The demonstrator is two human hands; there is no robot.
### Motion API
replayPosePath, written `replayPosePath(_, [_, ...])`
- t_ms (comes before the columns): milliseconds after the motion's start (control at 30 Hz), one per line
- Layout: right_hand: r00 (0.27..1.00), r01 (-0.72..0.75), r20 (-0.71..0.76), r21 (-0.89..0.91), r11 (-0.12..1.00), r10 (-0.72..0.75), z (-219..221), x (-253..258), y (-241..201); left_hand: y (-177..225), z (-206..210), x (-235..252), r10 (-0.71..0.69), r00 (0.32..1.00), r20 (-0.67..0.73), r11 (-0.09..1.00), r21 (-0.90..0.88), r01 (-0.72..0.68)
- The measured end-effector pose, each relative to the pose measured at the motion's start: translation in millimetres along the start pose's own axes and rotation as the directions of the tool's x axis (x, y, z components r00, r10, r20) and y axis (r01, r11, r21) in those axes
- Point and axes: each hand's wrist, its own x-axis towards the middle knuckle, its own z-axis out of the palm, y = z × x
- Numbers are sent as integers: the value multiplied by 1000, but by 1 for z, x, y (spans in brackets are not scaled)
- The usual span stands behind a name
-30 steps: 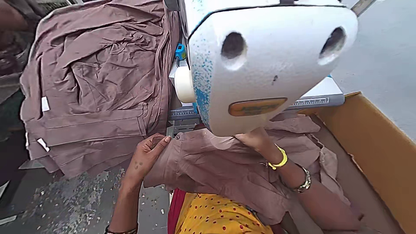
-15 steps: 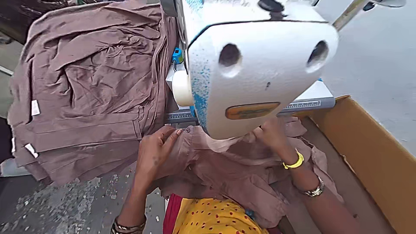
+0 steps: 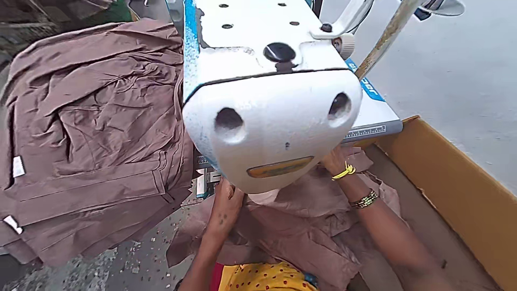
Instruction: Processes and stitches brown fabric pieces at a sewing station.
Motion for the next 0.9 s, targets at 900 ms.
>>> replayPosePath(900, [949, 86, 158, 701, 708, -272, -47, -36, -93, -13, -94, -30, 311, 945, -103, 947, 120, -298])
